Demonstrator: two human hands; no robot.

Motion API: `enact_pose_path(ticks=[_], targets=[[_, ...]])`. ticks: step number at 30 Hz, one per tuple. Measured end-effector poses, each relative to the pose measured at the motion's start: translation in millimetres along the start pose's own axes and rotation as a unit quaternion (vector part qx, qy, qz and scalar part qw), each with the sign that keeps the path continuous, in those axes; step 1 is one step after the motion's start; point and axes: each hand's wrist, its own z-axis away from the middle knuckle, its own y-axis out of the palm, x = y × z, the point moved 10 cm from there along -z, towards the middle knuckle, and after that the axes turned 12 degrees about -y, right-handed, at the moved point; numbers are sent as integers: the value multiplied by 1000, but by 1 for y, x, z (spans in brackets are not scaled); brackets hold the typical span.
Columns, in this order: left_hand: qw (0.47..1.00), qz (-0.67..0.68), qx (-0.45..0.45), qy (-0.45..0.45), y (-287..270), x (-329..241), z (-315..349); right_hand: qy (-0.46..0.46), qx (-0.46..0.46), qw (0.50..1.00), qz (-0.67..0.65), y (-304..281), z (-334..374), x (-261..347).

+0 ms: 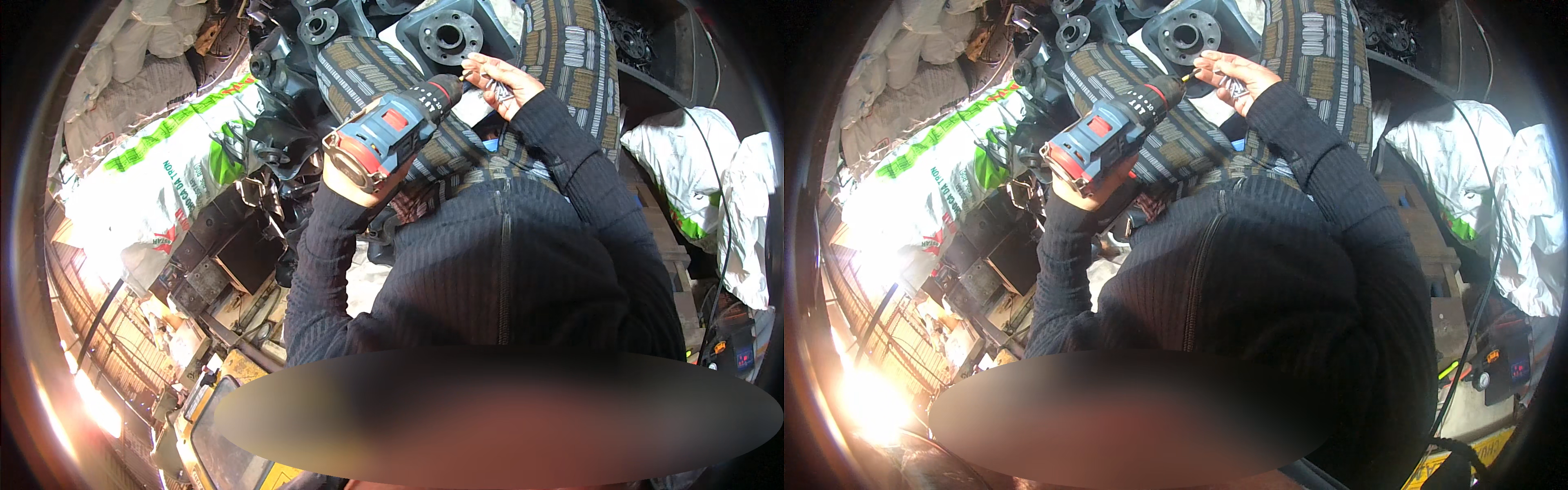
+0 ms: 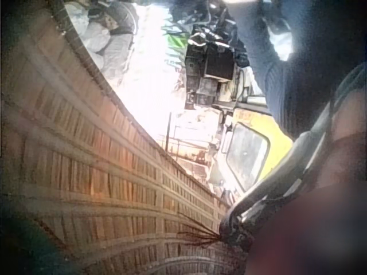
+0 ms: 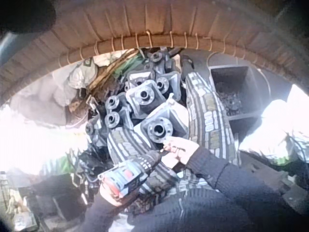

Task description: The person uses a cordless impact driver to fasten bolts into a metal part, repeating the process on multiple identical parts. The person places each finished part aside and picks up the next one to continue the assembly.

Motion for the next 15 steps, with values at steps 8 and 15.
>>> enact_pose_path(ticks=[8,15], targets=[[999,-17,29,-3,6,11,3,24,19,998,54,11,1,-1],[1000,3,10,-1,7,15,-1,52,57,996,41,13,-1,-8]])
